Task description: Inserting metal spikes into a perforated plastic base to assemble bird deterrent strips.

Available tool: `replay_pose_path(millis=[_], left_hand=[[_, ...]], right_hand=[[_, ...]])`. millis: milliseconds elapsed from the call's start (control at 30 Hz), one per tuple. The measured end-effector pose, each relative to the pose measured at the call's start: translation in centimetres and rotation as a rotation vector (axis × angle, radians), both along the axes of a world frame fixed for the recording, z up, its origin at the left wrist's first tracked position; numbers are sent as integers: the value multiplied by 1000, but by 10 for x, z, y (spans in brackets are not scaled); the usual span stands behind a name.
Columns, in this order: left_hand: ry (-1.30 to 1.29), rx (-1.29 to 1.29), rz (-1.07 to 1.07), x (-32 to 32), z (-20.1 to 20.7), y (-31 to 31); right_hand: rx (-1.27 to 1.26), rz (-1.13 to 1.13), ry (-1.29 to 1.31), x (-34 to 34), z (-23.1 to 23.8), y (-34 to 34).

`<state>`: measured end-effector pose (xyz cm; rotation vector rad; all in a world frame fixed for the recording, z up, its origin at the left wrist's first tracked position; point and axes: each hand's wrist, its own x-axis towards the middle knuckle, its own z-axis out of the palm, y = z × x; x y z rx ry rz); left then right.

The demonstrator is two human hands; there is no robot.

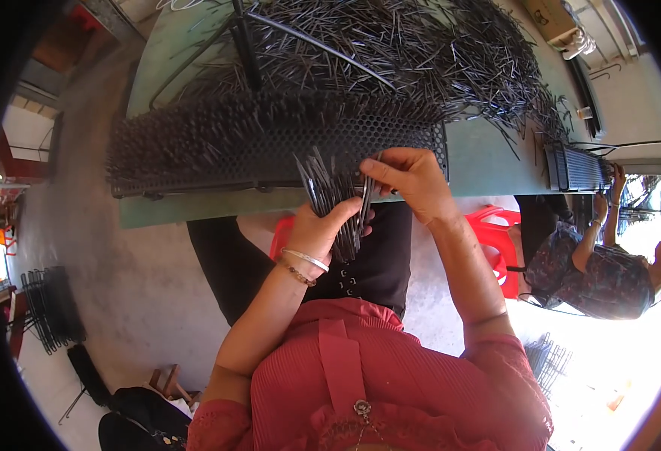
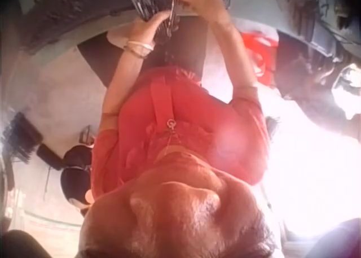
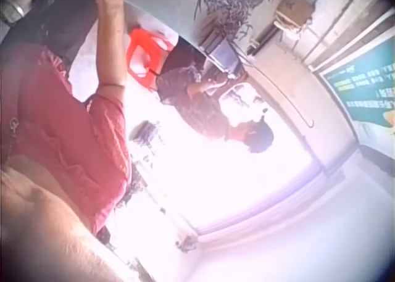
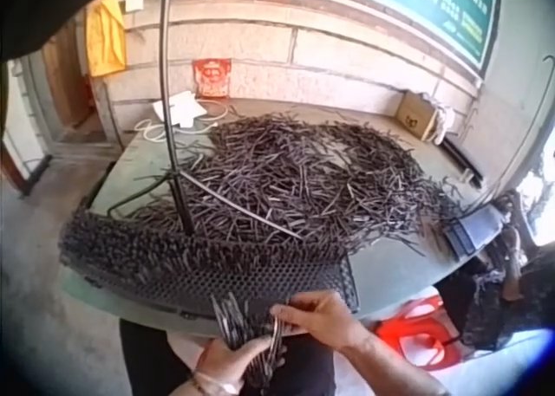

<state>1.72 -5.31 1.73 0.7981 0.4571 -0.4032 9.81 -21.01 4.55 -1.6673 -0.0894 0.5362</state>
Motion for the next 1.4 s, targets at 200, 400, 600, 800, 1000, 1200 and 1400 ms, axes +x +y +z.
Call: replay_pose_path(millis=[200, 400, 600, 800, 1000, 1200, 1400], left_hand=[[-12, -43, 55, 7, 1, -1], [3, -2, 6, 6, -2, -6], [19, 4, -11, 3, -7, -4], [29, -5, -31, 3, -7, -4], [32, 18, -71, 1, -13, -1], [21, -7, -61, 0, -10, 0], [27, 3, -75, 1, -8, 0]], right_hand=[[64, -271, -410, 27, 30, -6], [41, -443, -663, 62, 11, 3], [-24, -424, -701, 70, -5, 5], [-123, -406, -783, 65, -1, 8], [-152, -336, -846, 67, -3, 8], [-272, -229, -1056, 73, -10, 7], [-319, -168, -1056, 70, -11, 10]])
